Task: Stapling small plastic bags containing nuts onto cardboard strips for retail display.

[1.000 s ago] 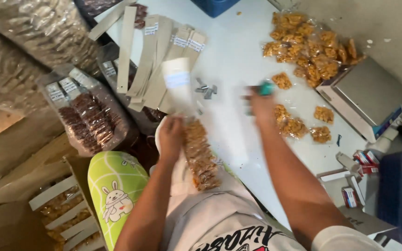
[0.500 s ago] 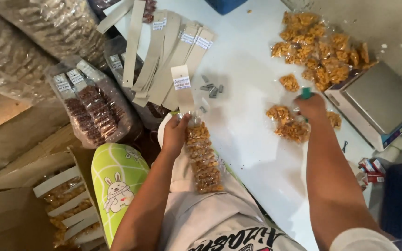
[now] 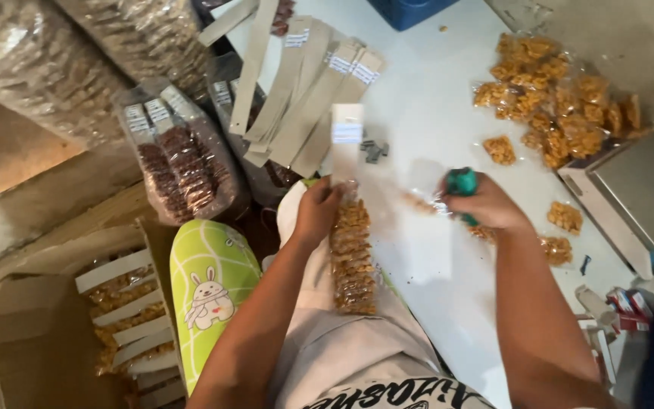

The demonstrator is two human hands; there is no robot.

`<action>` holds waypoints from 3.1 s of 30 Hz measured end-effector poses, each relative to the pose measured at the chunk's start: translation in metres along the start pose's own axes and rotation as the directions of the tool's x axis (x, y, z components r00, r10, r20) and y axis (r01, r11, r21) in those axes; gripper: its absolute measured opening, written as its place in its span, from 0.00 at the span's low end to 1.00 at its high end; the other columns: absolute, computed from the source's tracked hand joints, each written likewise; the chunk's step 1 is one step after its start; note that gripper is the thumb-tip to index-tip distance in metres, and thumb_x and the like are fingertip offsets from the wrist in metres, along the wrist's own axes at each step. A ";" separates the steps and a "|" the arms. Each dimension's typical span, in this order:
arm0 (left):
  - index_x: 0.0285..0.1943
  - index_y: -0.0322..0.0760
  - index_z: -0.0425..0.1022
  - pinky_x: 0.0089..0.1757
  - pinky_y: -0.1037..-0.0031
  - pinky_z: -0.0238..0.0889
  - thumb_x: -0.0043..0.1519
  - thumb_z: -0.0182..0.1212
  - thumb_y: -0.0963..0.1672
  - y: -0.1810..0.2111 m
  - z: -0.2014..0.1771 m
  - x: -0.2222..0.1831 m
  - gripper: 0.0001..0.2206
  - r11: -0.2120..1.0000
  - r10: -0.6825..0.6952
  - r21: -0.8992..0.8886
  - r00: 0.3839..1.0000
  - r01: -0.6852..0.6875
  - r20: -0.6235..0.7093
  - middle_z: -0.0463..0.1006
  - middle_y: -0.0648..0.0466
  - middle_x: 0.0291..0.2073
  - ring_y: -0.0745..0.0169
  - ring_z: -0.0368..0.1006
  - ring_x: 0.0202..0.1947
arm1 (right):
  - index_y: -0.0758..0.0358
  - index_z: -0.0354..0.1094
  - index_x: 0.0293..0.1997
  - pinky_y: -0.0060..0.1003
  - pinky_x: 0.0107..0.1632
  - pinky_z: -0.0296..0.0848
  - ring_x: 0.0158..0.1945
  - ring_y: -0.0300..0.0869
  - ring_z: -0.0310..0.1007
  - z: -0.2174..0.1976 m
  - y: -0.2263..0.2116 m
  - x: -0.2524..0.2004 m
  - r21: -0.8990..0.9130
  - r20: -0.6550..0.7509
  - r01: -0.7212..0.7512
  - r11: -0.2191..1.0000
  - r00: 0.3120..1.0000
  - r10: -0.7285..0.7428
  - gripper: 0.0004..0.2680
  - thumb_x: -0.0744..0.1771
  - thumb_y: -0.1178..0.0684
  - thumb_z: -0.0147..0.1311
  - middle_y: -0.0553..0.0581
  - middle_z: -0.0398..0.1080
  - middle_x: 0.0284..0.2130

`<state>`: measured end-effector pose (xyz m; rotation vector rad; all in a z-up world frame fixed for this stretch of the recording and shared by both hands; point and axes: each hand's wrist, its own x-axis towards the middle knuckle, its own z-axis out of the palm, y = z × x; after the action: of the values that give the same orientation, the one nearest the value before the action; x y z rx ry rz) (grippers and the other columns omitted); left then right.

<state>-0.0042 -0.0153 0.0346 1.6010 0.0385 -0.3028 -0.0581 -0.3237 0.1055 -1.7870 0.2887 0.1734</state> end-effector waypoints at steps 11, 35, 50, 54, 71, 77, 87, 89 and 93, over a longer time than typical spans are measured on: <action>0.54 0.37 0.80 0.52 0.64 0.66 0.71 0.52 0.49 0.002 0.012 -0.012 0.15 0.945 0.086 -0.315 0.996 -0.086 -0.013 0.78 0.53 0.36 0.64 0.67 0.41 | 0.50 0.76 0.40 0.35 0.48 0.73 0.41 0.40 0.79 0.129 -0.008 0.037 -0.219 -0.137 0.216 0.952 0.959 -0.249 0.07 0.62 0.51 0.71 0.47 0.79 0.34; 0.75 0.64 0.62 0.48 0.54 0.73 0.68 0.50 0.48 0.063 0.024 -0.065 0.23 0.876 0.301 0.384 0.953 -0.290 0.033 0.84 0.42 0.45 0.38 0.80 0.46 | 0.54 0.56 0.15 0.36 0.16 0.60 0.10 0.42 0.60 0.158 -0.027 0.088 0.920 -0.248 0.152 0.361 0.940 0.234 0.19 0.65 0.35 0.47 0.54 0.57 0.09; 0.63 0.38 0.74 0.59 0.52 0.62 0.63 0.57 0.60 0.019 -0.011 0.012 0.30 0.980 -0.042 0.189 0.995 0.058 -0.090 0.79 0.43 0.55 0.43 0.71 0.61 | 0.49 0.69 0.62 0.53 0.55 0.70 0.47 0.56 0.80 -0.018 0.130 -0.012 -0.925 -0.363 -0.351 0.143 0.929 -0.066 0.19 0.65 0.42 0.55 0.54 0.70 0.54; 0.65 0.33 0.72 0.60 0.51 0.63 0.62 0.61 0.58 0.026 -0.006 0.014 0.31 0.993 -0.006 0.120 0.999 0.011 -0.043 0.79 0.41 0.55 0.42 0.71 0.61 | 0.49 0.73 0.46 0.40 0.45 0.75 0.37 0.47 0.78 -0.007 0.088 -0.005 -0.668 -0.283 -0.046 0.743 0.939 -0.196 0.12 0.62 0.44 0.64 0.51 0.75 0.33; 0.44 0.34 0.79 0.47 0.66 0.66 0.64 0.65 0.49 0.031 -0.021 -0.011 0.13 0.957 -0.088 -0.290 0.968 0.016 -0.236 0.77 0.54 0.36 0.63 0.67 0.42 | 0.49 0.51 0.75 0.62 0.68 0.63 0.67 0.64 0.64 0.123 0.004 0.017 -0.730 0.153 0.034 0.682 0.981 0.115 0.32 0.62 0.55 0.65 0.58 0.55 0.71; 0.48 0.38 0.81 0.44 0.71 0.72 0.64 0.67 0.49 0.002 -0.022 0.012 0.12 0.926 -0.110 -0.375 0.979 0.038 -0.172 0.83 0.54 0.36 0.68 0.76 0.40 | 0.58 0.70 0.57 0.58 0.61 0.70 0.59 0.64 0.72 0.094 0.010 0.029 -0.777 0.146 0.051 0.627 0.984 0.100 0.16 0.63 0.52 0.59 0.64 0.72 0.52; 0.59 0.33 0.77 0.51 0.60 0.69 0.62 0.65 0.47 0.038 0.003 0.001 0.19 0.960 0.045 -0.273 0.997 -0.058 -0.055 0.81 0.47 0.38 0.57 0.76 0.42 | 0.59 0.74 0.38 0.32 0.33 0.75 0.24 0.41 0.77 0.095 -0.067 0.004 -0.248 -0.037 0.187 0.950 0.979 -0.202 0.03 0.65 0.56 0.64 0.57 0.73 0.18; 0.55 0.36 0.80 0.47 0.67 0.72 0.65 0.61 0.47 0.046 0.009 -0.002 0.14 0.950 0.036 -0.309 0.998 -0.049 -0.048 0.80 0.54 0.29 0.65 0.76 0.33 | 0.60 0.73 0.35 0.31 0.29 0.75 0.21 0.41 0.76 0.109 -0.059 0.015 -0.195 -0.064 0.162 0.967 0.982 -0.178 0.03 0.65 0.56 0.63 0.58 0.72 0.16; 0.46 0.35 0.78 0.45 0.62 0.67 0.68 0.57 0.55 0.056 0.014 -0.013 0.20 0.940 0.124 -0.312 0.990 -0.139 -0.069 0.77 0.44 0.31 0.53 0.73 0.38 | 0.66 0.69 0.36 0.34 0.22 0.74 0.19 0.42 0.76 0.129 -0.052 0.026 -0.061 -0.216 0.131 0.990 0.966 -0.141 0.07 0.66 0.54 0.64 0.60 0.72 0.20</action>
<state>-0.0077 -0.0303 0.0916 1.2845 0.0158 -0.1441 -0.0132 -0.1902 0.1166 -1.8676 0.3207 -0.1177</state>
